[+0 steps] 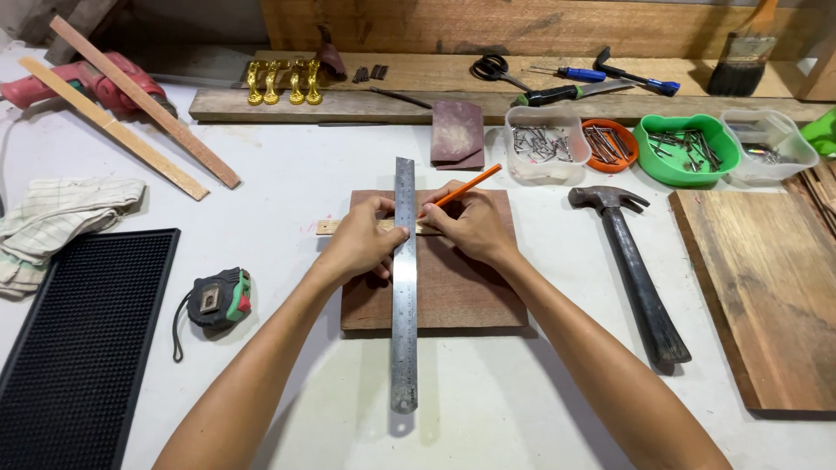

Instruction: Sand a small piece of wood and align it with a larger board.

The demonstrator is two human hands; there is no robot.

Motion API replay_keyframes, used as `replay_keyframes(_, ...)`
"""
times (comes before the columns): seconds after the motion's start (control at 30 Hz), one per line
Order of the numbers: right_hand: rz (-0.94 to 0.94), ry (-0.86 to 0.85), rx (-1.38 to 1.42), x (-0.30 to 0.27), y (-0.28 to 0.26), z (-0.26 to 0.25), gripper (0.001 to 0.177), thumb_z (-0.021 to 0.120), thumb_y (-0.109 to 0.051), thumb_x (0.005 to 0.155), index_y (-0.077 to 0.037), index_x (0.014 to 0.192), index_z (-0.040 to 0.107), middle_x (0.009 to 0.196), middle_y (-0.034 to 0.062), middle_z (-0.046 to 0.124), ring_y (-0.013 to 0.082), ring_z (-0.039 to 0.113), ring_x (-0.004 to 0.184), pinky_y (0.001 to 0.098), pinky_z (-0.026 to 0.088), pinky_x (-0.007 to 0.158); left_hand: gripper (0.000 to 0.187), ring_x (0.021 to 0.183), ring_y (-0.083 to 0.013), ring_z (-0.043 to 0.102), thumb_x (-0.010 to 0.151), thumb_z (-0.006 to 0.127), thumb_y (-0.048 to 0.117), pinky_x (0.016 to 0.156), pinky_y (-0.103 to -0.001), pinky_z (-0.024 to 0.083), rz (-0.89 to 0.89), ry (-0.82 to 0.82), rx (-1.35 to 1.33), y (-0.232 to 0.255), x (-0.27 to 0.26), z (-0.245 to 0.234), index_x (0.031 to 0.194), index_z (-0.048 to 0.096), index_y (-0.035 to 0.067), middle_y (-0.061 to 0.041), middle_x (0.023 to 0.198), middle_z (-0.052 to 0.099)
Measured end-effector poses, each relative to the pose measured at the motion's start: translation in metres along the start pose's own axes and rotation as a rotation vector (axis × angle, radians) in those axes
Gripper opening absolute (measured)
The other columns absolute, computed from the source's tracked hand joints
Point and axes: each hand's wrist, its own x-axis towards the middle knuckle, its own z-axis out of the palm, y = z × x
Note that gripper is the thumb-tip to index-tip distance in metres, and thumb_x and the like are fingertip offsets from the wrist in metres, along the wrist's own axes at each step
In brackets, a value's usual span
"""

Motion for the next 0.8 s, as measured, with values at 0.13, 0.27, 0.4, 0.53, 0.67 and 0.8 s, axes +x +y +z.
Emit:
replay_keyframes(0.13, 0.003, -0.012, -0.039, -0.003, -0.002, 0.000, 0.019, 0.070, -0.017, 0.094, 0.001, 0.099, 0.074, 0.092, 0.0099, 0.077, 0.0137, 0.075, 0.083, 0.0271, 0.063, 0.077, 0.056, 0.053, -0.0180, 0.071, 0.092, 0.068, 0.016, 0.042, -0.029, 0.057, -0.006, -0.005, 0.012, 0.005, -0.005, -0.001, 0.140, 0.045, -0.001, -0.014, 0.078, 0.075)
replay_keyframes(0.27, 0.060, -0.015, -0.040, 0.001, -0.001, -0.002, 0.020, 0.070, -0.018, 0.093, 0.000, 0.099, 0.074, 0.091, 0.0093, 0.078, 0.0140, 0.076, 0.083, 0.0280, 0.063, 0.077, 0.060, 0.052, -0.0182, 0.070, 0.092, 0.068, 0.017, 0.042, -0.030, 0.056, -0.010, -0.007, 0.027, 0.010, -0.006, -0.003, 0.144, 0.041, 0.000, -0.015, 0.078, 0.075)
replay_keyframes(0.4, 0.015, -0.020, -0.156, 0.000, -0.002, -0.003, 0.020, 0.070, -0.019, 0.094, 0.000, 0.100, 0.075, 0.093, 0.0094, 0.079, 0.0146, 0.075, 0.085, 0.0283, 0.061, 0.080, 0.061, 0.052, -0.0184, 0.071, 0.093, 0.067, 0.017, 0.041, -0.031, 0.058, -0.017, -0.014, 0.023, 0.012, -0.009, -0.003, 0.144, 0.040, 0.000, -0.017, 0.087, 0.075)
replay_keyframes(0.53, 0.027, -0.025, -0.144, 0.000, 0.000, -0.003, 0.020, 0.071, -0.020, 0.094, -0.001, 0.099, 0.075, 0.092, 0.0095, 0.079, 0.0148, 0.075, 0.085, 0.0282, 0.062, 0.079, 0.059, 0.052, -0.0182, 0.071, 0.094, 0.066, 0.018, 0.041, -0.030, 0.058, -0.003, -0.019, 0.010, 0.011, -0.010, -0.004, 0.144, 0.041, 0.000, -0.018, 0.092, 0.076)
replay_keyframes(0.67, 0.012, -0.027, -0.141, 0.000, 0.003, -0.003, 0.019, 0.071, -0.019, 0.094, -0.001, 0.099, 0.074, 0.092, 0.0095, 0.079, 0.0144, 0.076, 0.085, 0.0286, 0.062, 0.079, 0.062, 0.053, -0.0178, 0.072, 0.094, 0.065, 0.020, 0.041, -0.030, 0.059, -0.008, -0.024, 0.050, 0.010, -0.009, -0.003, 0.146, 0.037, 0.001, -0.018, 0.093, 0.075)
replay_keyframes(0.8, 0.061, -0.060, -0.119, -0.001, -0.002, -0.003, 0.017, 0.072, -0.019, 0.093, -0.002, 0.097, 0.075, 0.087, 0.0085, 0.079, 0.0136, 0.077, 0.080, 0.0284, 0.063, 0.072, 0.062, 0.052, -0.0180, 0.072, 0.095, 0.064, 0.022, 0.040, -0.030, 0.058, -0.003, -0.029, 0.059, 0.008, -0.005, -0.002, 0.147, 0.036, 0.001, -0.019, 0.093, 0.075)
